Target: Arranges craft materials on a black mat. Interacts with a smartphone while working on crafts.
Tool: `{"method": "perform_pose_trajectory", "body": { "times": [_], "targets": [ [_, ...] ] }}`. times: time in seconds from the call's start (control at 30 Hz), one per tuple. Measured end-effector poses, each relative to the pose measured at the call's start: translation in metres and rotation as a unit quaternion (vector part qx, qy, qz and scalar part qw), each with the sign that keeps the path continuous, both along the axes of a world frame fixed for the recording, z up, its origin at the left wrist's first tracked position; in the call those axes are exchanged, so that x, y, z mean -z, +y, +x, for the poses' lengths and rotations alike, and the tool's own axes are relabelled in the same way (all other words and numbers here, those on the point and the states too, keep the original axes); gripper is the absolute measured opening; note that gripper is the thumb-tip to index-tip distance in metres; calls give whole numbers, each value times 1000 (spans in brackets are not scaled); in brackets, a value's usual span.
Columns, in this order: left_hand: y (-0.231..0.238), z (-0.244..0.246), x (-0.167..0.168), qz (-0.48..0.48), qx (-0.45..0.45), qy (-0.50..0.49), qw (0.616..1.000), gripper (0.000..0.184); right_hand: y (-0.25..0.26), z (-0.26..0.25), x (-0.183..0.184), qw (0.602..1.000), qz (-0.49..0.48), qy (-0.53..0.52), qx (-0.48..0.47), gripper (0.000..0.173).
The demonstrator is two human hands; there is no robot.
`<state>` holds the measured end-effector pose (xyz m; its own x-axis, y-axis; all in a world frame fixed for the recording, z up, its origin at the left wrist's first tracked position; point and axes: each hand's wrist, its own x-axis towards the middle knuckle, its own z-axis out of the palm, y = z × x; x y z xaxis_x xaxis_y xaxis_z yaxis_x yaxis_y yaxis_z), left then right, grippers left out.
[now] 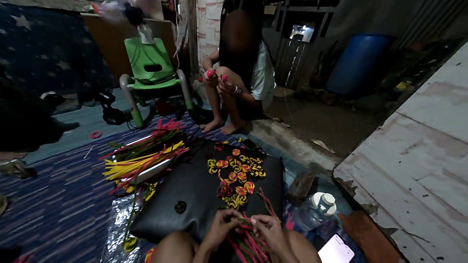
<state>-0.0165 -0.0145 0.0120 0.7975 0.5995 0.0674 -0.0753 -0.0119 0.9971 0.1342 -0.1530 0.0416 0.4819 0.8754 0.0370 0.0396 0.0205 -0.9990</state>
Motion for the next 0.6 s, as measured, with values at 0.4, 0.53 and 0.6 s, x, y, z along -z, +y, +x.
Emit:
{"method": "perform_pose_trajectory", "body": {
  "times": [0.4,0.53,0.6],
  "targets": [
    [1,-8,7,186,-14,115,976,12,-6,9,-12,910,-270,-294,-114,28],
    [-12,9,4,248,-173,-15,953,11,4,-6,4,948,-31,-290,131,17],
    [-16,10,-2,218,-189,-56,956,12,6,-12,0,976,17,-172,130,17]
  ]
}}
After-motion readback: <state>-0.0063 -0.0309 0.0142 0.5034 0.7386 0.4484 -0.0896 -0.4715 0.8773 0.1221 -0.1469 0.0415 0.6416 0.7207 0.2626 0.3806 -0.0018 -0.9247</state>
